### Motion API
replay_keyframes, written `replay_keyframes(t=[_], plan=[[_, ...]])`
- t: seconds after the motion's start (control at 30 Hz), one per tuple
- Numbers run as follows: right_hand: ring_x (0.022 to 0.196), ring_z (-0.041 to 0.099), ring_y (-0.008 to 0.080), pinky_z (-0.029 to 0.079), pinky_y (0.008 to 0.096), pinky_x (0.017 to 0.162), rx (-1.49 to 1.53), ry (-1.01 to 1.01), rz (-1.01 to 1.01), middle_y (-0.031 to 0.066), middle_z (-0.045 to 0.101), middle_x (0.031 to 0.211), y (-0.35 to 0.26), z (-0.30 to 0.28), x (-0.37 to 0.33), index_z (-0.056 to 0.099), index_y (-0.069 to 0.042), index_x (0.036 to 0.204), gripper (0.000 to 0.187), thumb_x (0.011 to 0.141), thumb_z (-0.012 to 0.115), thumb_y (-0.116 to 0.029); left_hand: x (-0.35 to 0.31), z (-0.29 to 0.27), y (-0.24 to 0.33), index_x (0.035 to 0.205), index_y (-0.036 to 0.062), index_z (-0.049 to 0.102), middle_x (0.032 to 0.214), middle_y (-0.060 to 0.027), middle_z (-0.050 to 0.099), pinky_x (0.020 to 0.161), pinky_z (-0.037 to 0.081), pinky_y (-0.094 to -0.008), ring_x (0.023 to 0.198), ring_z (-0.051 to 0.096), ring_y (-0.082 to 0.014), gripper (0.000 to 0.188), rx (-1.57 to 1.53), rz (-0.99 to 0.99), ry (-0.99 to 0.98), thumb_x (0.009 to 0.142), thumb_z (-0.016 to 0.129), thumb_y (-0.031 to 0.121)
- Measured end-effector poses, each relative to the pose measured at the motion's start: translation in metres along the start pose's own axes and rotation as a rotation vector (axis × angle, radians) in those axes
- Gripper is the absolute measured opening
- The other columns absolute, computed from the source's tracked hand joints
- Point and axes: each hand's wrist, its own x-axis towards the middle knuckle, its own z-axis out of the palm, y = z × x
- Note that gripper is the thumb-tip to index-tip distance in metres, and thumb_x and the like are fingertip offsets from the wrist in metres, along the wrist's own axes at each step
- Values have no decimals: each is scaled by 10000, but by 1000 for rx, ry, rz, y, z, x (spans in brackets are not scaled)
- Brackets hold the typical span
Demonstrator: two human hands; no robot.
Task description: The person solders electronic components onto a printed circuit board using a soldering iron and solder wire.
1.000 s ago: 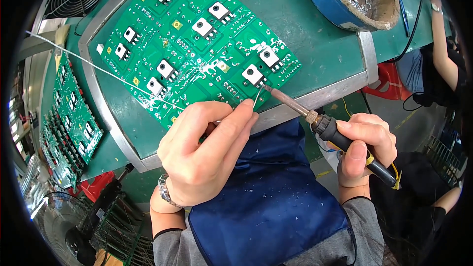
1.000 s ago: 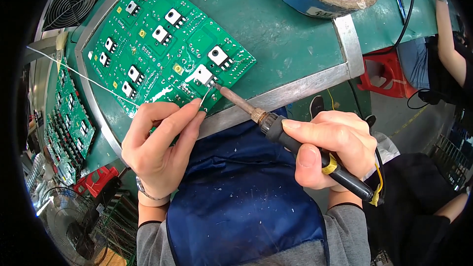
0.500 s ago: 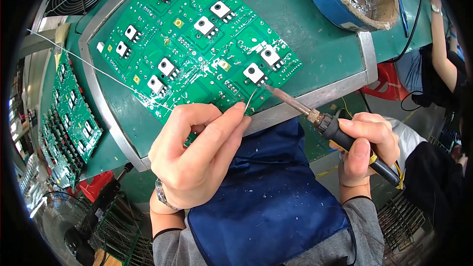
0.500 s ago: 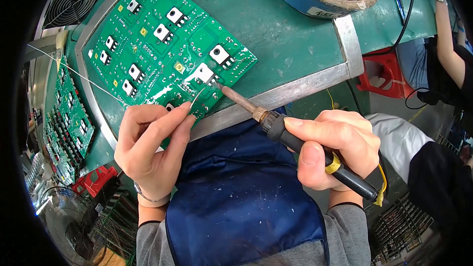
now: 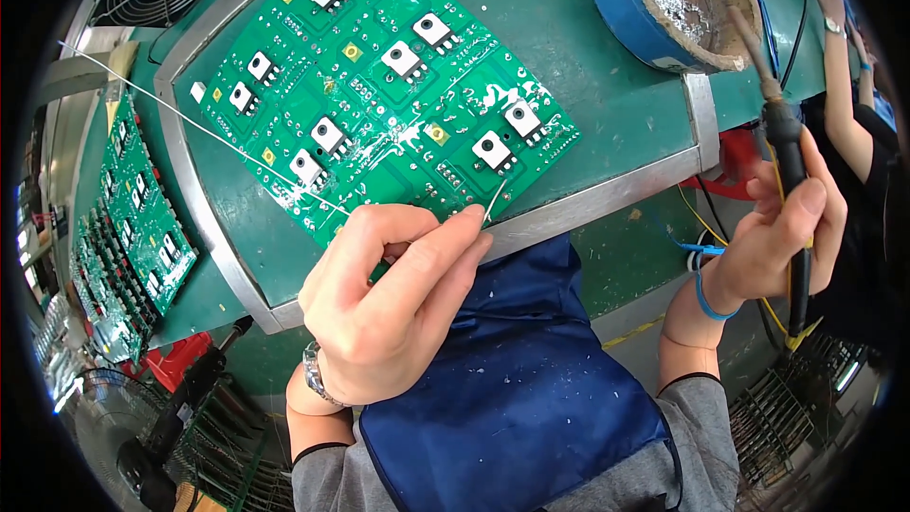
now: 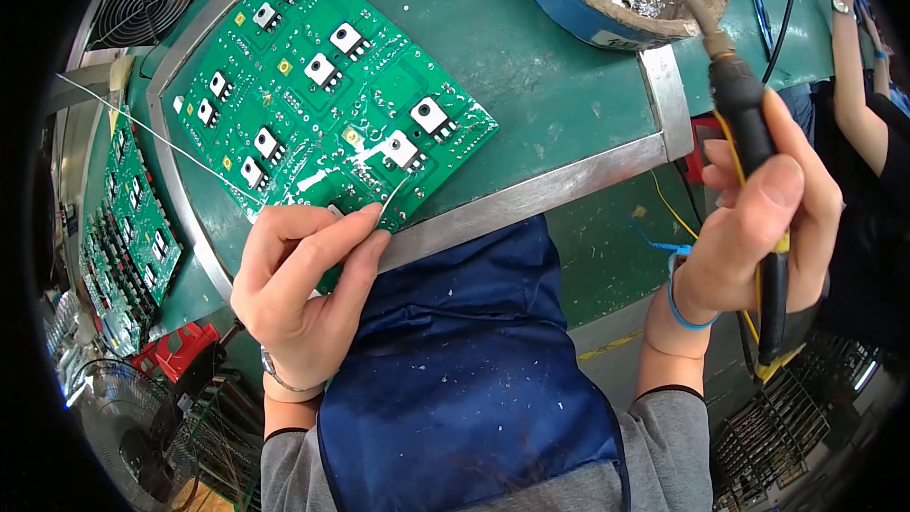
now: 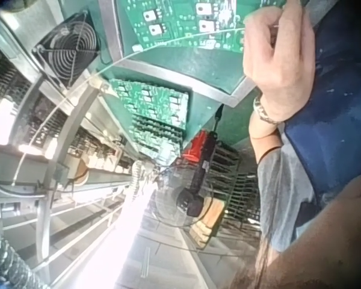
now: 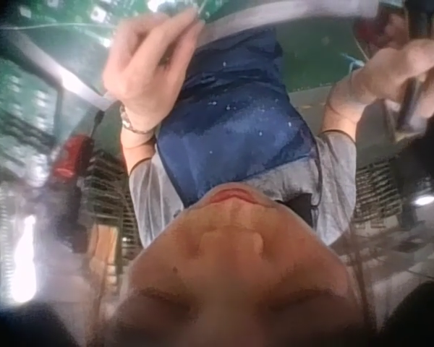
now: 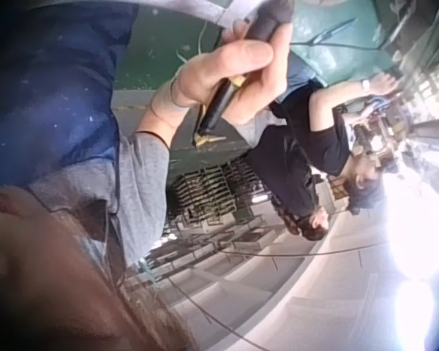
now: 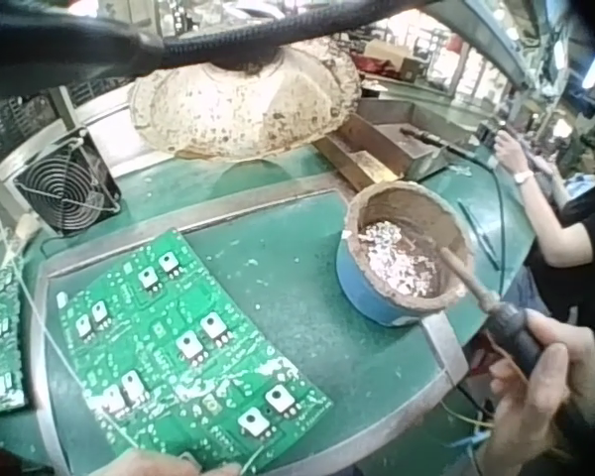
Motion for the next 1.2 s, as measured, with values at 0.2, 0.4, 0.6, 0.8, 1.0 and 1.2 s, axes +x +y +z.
replay_keyframes(t=[0.2, 0.4, 0.6, 0.8, 1.0, 1.2], plan=[[564, 581, 101, 431, 173, 510, -143, -47, 23, 150, 657, 770, -6, -3, 2, 648, 78, 950, 276, 894, 507, -153, 3, 4, 0, 907, 31, 693, 736, -44, 541, 481, 415, -254, 558, 529, -137, 311, -19, 14, 7, 610, 771, -23], [455, 485, 101, 371, 178, 447, -79, 129, 42, 169, 618, 675, -13, -12, -13, 620, 123, 927, 427, 888, 413, -248, 3, 4, 0, 901, 34, 693, 735, -36, 543, 481, 405, -260, 560, 526, -134, 308, 9, 32, 1, 605, 771, -7], [447, 487, 137, 379, 242, 468, 177, -286, 16, 100, 550, 574, -20, -24, -27, 605, 19, 814, 398, 885, 517, -362, 3, 6, 1, 892, 34, 694, 741, -36, 539, 474, 410, -262, 557, 520, -135, 296, -4, 34, 19, 608, 765, -8], [551, 555, 158, 444, 268, 531, 125, -431, 48, 50, 623, 616, -20, -23, -35, 673, -48, 795, 328, 845, 569, -355, 5, 9, 5, 908, 54, 705, 748, -42, 517, 522, 419, -238, 614, 528, -130, 267, 14, -44, -27, 655, 757, -14], [476, 533, 148, 446, 270, 511, 163, -496, 103, 39, 618, 558, -16, -10, -38, 676, -58, 795, 261, 822, 581, -300, 3, 11, 3, 916, 52, 705, 747, -43, 518, 514, 425, -239, 606, 529, -128, 274, 30, -28, -19, 656, 756, -16], [415, 520, 136, 419, 256, 441, 243, -506, 72, 51, 605, 534, -17, -5, -33, 666, -24, 787, 241, 813, 578, -247, 5, 14, 2, 927, 53, 706, 749, -44, 522, 505, 431, -241, 592, 530, -129, 290, 40, -15, -11, 652, 756, -24]])
